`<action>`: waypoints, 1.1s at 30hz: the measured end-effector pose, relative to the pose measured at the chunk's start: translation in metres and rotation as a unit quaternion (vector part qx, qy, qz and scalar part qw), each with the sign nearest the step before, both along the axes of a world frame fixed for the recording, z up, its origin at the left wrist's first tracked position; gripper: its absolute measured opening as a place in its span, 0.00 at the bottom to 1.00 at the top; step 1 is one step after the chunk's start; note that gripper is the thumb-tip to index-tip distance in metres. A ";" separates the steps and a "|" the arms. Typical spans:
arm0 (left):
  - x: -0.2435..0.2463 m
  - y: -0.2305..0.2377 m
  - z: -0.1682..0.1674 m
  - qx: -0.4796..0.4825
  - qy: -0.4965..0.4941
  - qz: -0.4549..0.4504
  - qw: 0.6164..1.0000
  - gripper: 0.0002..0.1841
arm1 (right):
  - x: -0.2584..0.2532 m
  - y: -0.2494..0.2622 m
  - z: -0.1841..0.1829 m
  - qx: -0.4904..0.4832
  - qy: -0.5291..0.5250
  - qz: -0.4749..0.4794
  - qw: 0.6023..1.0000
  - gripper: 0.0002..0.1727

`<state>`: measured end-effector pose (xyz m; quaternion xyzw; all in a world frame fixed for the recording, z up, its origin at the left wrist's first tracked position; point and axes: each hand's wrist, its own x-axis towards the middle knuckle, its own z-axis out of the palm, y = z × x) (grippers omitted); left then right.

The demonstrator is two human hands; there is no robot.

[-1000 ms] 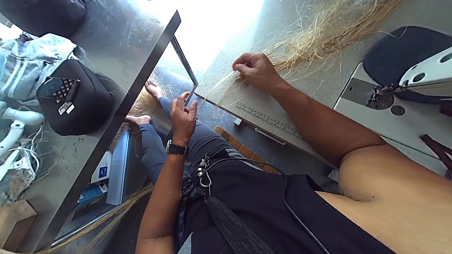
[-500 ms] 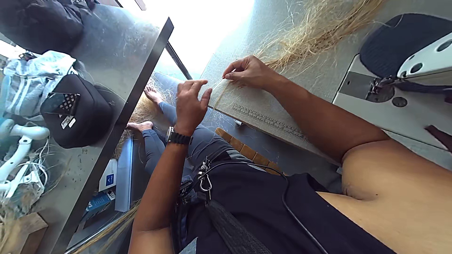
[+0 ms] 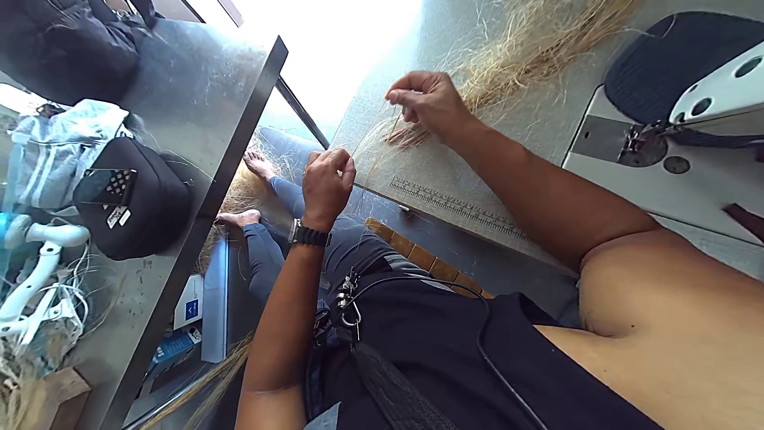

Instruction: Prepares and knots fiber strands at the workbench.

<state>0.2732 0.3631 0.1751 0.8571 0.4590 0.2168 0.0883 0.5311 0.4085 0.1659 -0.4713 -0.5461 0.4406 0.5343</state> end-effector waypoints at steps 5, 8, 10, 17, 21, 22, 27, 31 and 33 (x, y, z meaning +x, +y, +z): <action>-0.006 -0.003 -0.007 0.000 -0.004 0.021 1.000 0.10 | 0.011 0.006 0.014 -0.064 0.239 -0.101 0.964 0.08; -0.006 0.000 -0.004 -0.027 -0.025 0.047 0.998 0.13 | 0.011 0.007 0.015 -0.087 0.280 -0.108 0.950 0.08; -0.008 0.003 -0.001 -0.039 -0.041 0.067 0.996 0.16 | 0.007 0.005 0.015 -0.091 0.286 -0.091 0.950 0.09; -0.011 -0.002 0.026 0.004 -0.165 0.143 0.976 0.21 | -0.003 -0.001 0.015 -0.093 0.244 -0.009 0.965 0.09; 0.000 0.014 0.044 0.039 -0.154 0.083 0.984 0.22 | -0.013 -0.008 0.013 -0.037 0.138 0.054 0.988 0.08; 0.004 0.016 0.047 0.029 -0.123 0.066 0.990 0.23 | -0.015 -0.009 0.012 -0.017 0.114 0.074 0.991 0.08; 0.023 0.021 0.040 -0.013 -0.020 0.006 1.000 0.17 | -0.019 -0.012 0.008 0.056 0.045 0.155 0.985 0.07; 0.010 0.020 0.035 -0.051 -0.058 0.008 0.997 0.18 | -0.013 -0.009 0.003 0.056 0.016 0.112 0.992 0.07; -0.007 0.021 0.033 -0.092 -0.107 0.025 0.990 0.18 | -0.011 -0.007 0.002 0.051 0.017 0.065 0.996 0.08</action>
